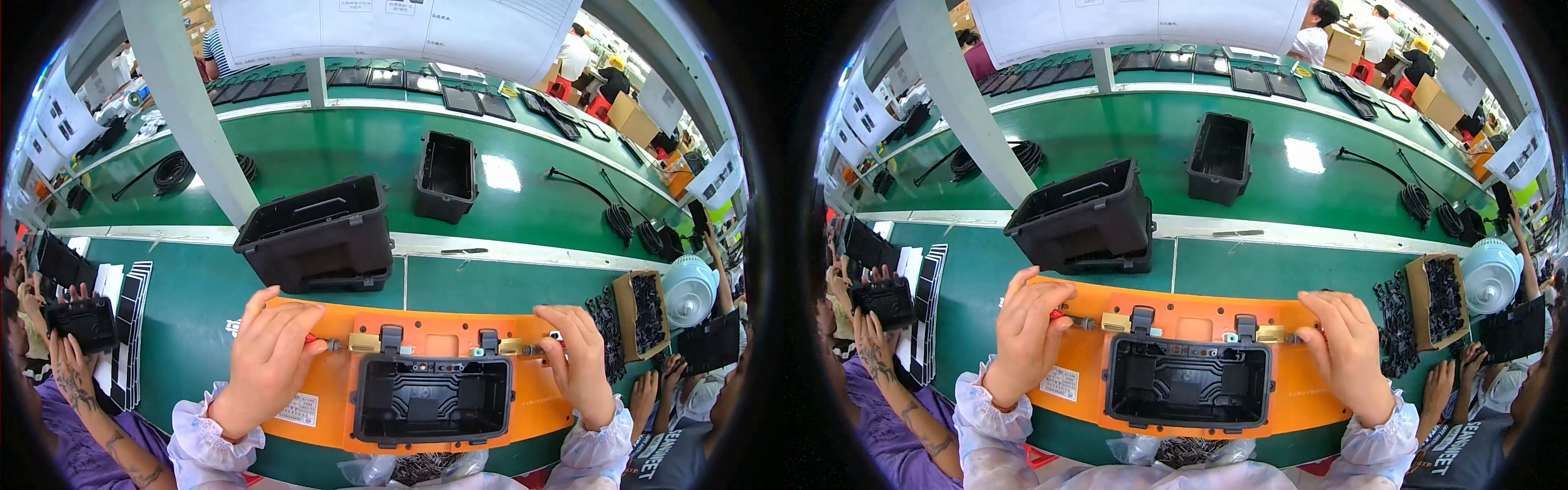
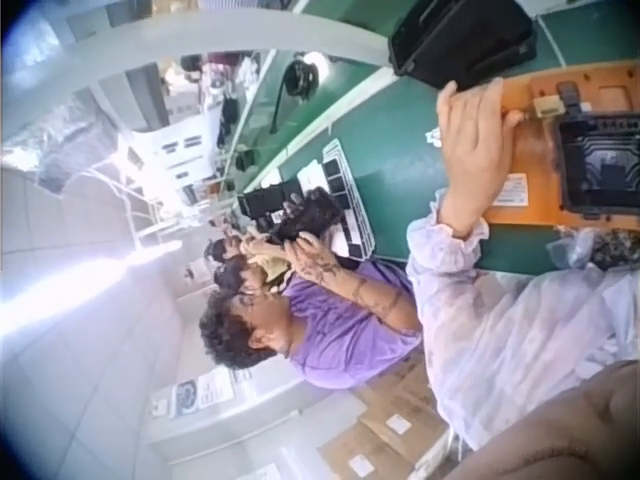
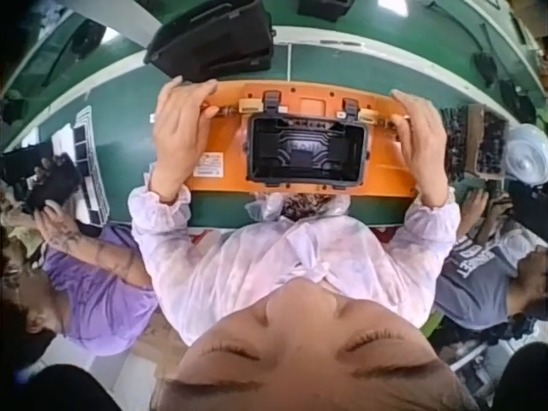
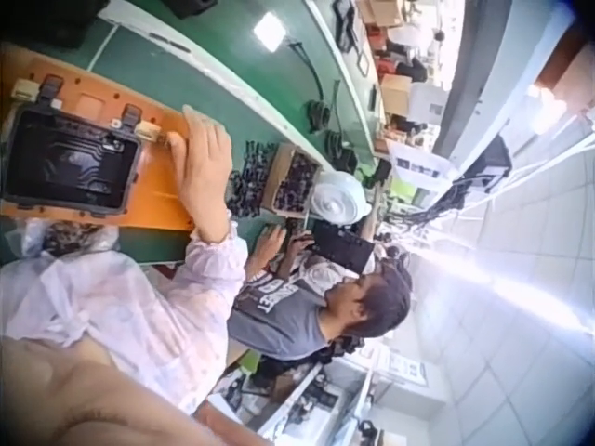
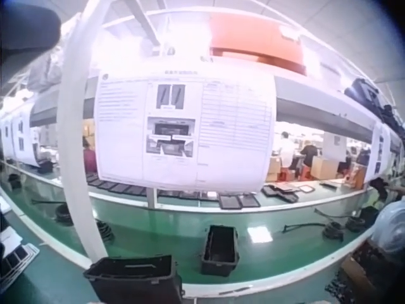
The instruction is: Assembling small plastic components into a larger housing unit using a manual toggle clamp jig on an assembly line.
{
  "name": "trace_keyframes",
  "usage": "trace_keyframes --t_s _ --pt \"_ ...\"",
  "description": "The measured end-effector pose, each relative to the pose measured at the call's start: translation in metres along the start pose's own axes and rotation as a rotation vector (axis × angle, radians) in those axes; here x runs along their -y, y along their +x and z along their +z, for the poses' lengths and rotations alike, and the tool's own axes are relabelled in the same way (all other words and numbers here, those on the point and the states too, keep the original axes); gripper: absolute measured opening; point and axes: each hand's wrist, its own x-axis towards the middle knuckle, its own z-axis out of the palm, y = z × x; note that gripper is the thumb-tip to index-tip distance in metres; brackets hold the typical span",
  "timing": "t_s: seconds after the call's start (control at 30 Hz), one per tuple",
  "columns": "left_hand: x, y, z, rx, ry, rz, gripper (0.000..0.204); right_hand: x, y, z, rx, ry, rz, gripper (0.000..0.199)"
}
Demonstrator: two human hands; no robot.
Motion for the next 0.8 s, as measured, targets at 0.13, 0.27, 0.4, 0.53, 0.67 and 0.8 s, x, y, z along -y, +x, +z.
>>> trace_keyframes --t_s 0.13,0.27,0.4,0.53,0.67,0.8 --pt "0.000 -0.001 0.000 0.005 0.058 0.014 0.022 0.005 0.008 0.001 0.027 -0.003 -0.031 0.038" --pt "0.005 -0.003 0.001 0.014 0.035 0.014 0.028 0.000 0.004 0.007 -0.032 -0.013 -0.035 0.032" --pt "0.017 -0.006 -0.013 -0.215 0.223 0.080 0.024 -0.021 -0.016 0.001 -0.362 0.073 0.205 0.021" --pt "0.055 -0.024 -0.047 -0.689 0.042 -0.416 0.022 -0.090 -0.058 -0.034 -0.719 0.347 0.605 0.025" --pt "0.113 -0.065 -0.072 -0.585 -0.097 -0.608 0.031 -0.143 -0.122 -0.019 -0.585 0.750 0.924 0.027" --pt "0.132 -0.109 -0.083 0.040 0.196 -0.820 0.031 -0.141 -0.129 -0.017 -0.410 0.641 1.073 0.033"
